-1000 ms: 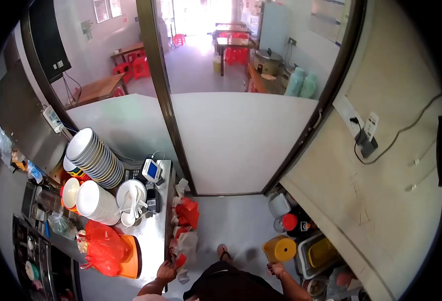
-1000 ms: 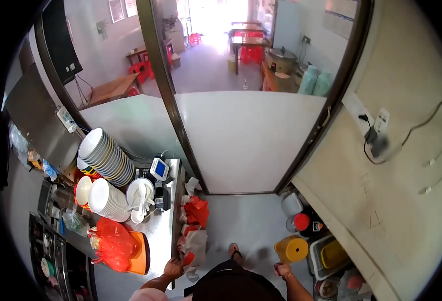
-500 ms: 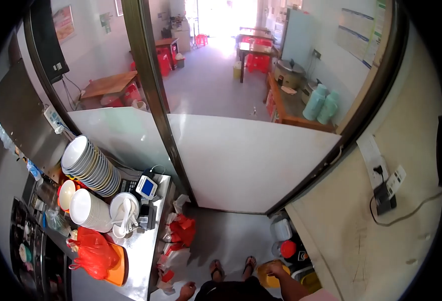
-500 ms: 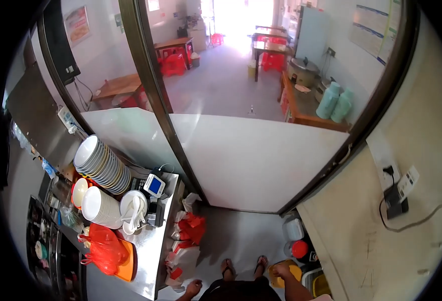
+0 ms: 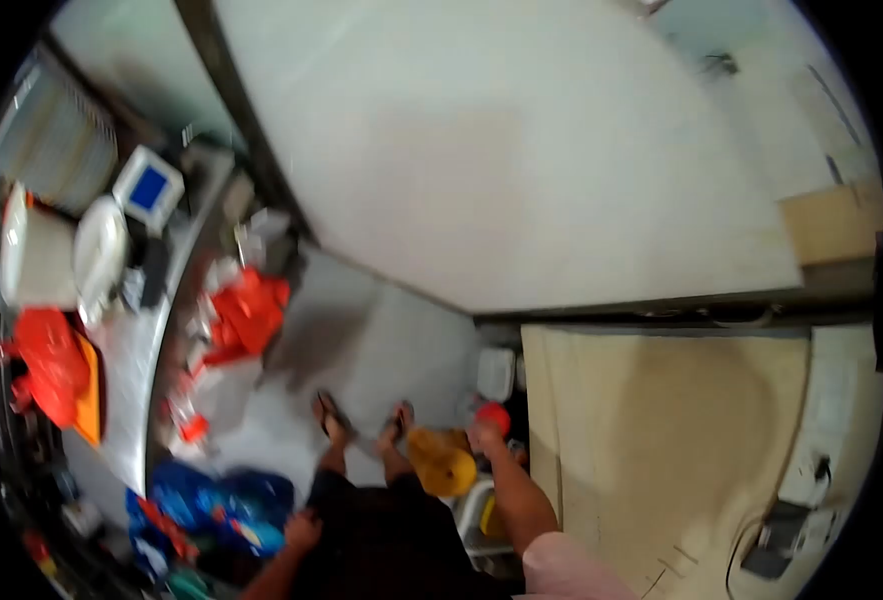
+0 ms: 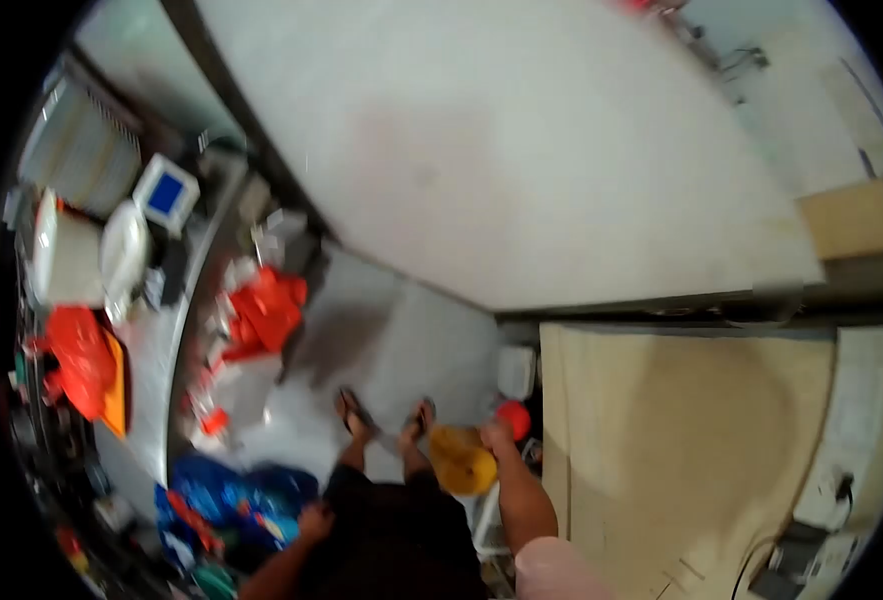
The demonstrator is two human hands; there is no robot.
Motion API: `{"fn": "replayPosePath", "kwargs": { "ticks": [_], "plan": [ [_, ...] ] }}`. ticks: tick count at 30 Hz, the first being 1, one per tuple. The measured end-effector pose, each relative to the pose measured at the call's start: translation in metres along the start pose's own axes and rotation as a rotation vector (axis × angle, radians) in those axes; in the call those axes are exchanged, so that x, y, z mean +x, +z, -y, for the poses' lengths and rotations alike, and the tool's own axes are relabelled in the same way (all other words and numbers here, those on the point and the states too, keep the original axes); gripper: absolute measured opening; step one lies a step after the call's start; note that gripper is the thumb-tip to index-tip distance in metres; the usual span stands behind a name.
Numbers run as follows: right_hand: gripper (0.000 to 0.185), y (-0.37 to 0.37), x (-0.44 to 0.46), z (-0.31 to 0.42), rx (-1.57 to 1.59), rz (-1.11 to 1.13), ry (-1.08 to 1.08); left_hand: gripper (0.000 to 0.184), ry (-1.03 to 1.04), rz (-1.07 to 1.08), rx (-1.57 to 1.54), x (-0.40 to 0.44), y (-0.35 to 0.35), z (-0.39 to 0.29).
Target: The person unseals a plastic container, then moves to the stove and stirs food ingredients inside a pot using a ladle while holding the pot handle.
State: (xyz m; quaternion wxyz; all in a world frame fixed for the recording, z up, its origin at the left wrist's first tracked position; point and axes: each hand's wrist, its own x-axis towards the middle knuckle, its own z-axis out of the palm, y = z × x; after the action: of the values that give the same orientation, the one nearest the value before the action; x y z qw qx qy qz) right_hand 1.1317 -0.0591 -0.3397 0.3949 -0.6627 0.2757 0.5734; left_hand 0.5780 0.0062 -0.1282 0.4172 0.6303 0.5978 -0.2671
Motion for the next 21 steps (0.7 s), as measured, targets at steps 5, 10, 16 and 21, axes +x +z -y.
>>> {"fn": "replayPosePath", "kwargs": {
  "ticks": [5, 10, 16, 21],
  "plan": [
    [0.010, 0.002, -0.014, 0.050, -0.565, -0.187, -0.428, 0.056, -0.057, -0.026, -0.010, 0.009, 0.009, -0.016],
    [0.022, -0.059, 0.119, 0.058, -1.042, -0.519, -0.559, 0.088, -0.086, 0.038, 0.101, 0.012, 0.015, -0.025],
    [0.043, -0.037, 0.157, 0.087, -1.057, -0.769, -0.534, 0.082, -0.152, 0.010, 0.222, 0.027, 0.008, -0.059],
    [0.062, -0.060, 0.225, 0.107, -1.008, -0.677, -0.617, 0.082, -0.132, -0.048, 0.297, 0.040, 0.008, -0.069]
  ]
}}
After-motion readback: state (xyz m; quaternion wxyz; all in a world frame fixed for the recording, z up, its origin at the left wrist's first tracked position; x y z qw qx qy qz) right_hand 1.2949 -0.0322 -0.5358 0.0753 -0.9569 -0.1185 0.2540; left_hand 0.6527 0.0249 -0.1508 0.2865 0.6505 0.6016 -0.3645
